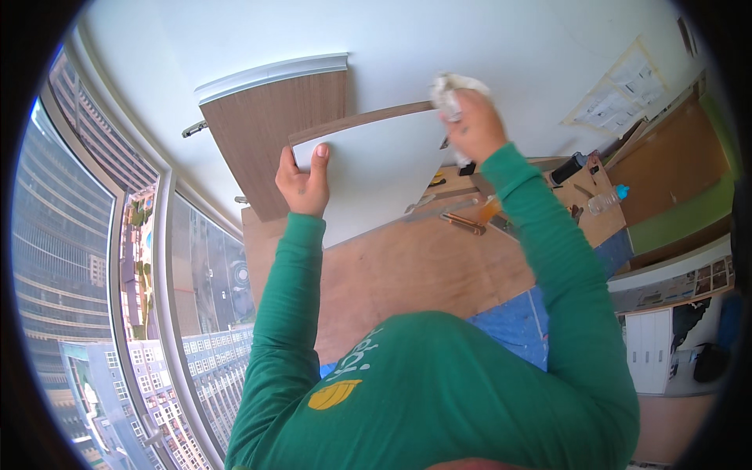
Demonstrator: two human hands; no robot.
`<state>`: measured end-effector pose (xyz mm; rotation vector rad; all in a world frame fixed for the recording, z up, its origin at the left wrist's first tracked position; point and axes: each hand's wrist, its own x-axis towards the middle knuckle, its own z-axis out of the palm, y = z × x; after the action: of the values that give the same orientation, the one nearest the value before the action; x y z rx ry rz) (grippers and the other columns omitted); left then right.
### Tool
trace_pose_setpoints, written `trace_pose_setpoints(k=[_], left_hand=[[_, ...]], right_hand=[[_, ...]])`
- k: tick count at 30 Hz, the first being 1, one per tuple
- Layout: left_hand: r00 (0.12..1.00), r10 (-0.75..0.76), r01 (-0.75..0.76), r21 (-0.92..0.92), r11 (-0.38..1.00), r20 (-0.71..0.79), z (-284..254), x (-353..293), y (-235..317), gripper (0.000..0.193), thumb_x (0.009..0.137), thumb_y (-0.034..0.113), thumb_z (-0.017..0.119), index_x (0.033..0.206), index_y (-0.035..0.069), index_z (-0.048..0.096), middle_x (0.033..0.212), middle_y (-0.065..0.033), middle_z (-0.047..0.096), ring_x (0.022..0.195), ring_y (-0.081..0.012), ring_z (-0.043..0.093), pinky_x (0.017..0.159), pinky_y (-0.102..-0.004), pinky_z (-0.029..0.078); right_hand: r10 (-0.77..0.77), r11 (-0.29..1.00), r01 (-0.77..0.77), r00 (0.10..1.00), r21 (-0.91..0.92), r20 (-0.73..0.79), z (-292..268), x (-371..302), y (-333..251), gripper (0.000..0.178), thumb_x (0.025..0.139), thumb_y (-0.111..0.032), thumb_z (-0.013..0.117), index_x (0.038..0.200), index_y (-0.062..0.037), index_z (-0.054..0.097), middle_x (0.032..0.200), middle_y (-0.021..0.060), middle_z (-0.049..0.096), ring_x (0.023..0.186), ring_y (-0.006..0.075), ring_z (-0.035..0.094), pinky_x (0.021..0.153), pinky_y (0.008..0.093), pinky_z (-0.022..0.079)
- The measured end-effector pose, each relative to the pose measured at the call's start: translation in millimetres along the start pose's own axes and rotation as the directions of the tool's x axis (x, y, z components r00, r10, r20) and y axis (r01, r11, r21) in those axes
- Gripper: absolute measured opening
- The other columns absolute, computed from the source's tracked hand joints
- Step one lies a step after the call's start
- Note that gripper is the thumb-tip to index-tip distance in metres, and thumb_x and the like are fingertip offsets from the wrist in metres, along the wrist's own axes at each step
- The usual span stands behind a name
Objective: The person wipes a wooden cabinet door with a cloth, then uses a chisel to trim and fit a wooden edge strip along the door's edge. The person repeatedly aligns and taps the strip into place while working on a workbench.
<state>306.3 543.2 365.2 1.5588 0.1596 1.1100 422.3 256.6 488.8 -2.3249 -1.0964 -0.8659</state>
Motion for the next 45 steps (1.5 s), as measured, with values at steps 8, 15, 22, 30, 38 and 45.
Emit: trace_pose_setpoints(k=[8,15,22,30,38,45], left_hand=[[0.997,-0.054,0.06,-0.1,0.993,0.057,-6.8,-4.1,11.5,0.038,0.1,0.034,0.078,0.107,-0.002,0.066,0.094,-0.004,0.071,0.085,-0.0112,0.06,0.078,-0.0287,0.052],[0.993,-0.084,0.085,-0.013,0.996,0.084,-6.8,-1.3,-3.9,0.037,0.101,0.032,0.077,0.113,-0.002,0.068,0.101,-0.004,0.072,0.09,-0.0111,0.061,0.082,-0.028,0.052],[0.999,-0.037,0.037,-0.057,0.998,-0.003,-0.1,-3.3,13.9,0.046,0.095,0.04,0.082,0.093,-0.002,0.062,0.078,-0.005,0.065,0.074,-0.0114,0.054,0.068,-0.028,0.049],[0.995,-0.076,0.075,0.031,0.997,0.061,-10.1,-4.2,14.1,0.037,0.1,0.034,0.077,0.1,0.0,0.064,0.087,-0.001,0.067,0.078,-0.0084,0.056,0.07,-0.0254,0.05],[0.995,-0.1,0.102,-0.087,0.991,0.03,-4.8,-5.4,19.1,0.048,0.094,0.042,0.084,0.089,0.0,0.06,0.077,-0.0026,0.064,0.073,-0.0098,0.054,0.065,-0.0273,0.048],[0.991,-0.132,0.133,-0.048,0.99,0.035,-5.9,3.2,12.1,0.053,0.092,0.047,0.084,0.084,0.001,0.058,0.076,-0.0028,0.062,0.072,-0.0099,0.053,0.064,-0.0288,0.048]], right_hand=[[-0.16,0.976,0.136,0.978,0.168,0.133,45.0,38.3,-143.1,0.024,0.074,-0.012,0.071,0.095,-0.0071,0.061,0.101,0.0146,0.066,0.1,0.0365,0.063,0.087,0.0488,0.051],[0.013,0.996,-0.011,1.0,-0.093,0.023,-10.4,-1.4,18.3,0.028,0.091,-0.013,0.071,0.114,0.002,0.066,0.106,0.0226,0.067,0.102,0.0466,0.062,0.089,0.0531,0.052],[0.512,0.857,-0.515,0.852,-0.004,0.11,-26.2,-28.5,81.5,0.03,0.091,-0.017,0.075,0.115,0.0003,0.071,0.102,0.0181,0.075,0.096,0.0392,0.071,0.087,0.0455,0.056],[0.412,0.851,-0.421,0.906,0.312,0.1,-28.4,-15.2,45.1,0.036,0.092,-0.007,0.077,0.127,-0.005,0.07,0.114,0.0096,0.072,0.107,0.0226,0.069,0.095,0.0338,0.054],[0.106,0.946,-0.204,0.929,0.251,0.355,-41.0,8.3,64.7,0.038,0.084,0.002,0.083,0.12,-0.0037,0.071,0.108,0.0059,0.065,0.103,0.0199,0.063,0.094,0.0314,0.051],[0.17,0.938,-0.266,0.912,0.224,0.374,-30.4,20.4,80.2,0.026,0.084,-0.004,0.084,0.106,-0.0009,0.07,0.101,0.0064,0.067,0.091,0.0216,0.064,0.085,0.0323,0.053]])
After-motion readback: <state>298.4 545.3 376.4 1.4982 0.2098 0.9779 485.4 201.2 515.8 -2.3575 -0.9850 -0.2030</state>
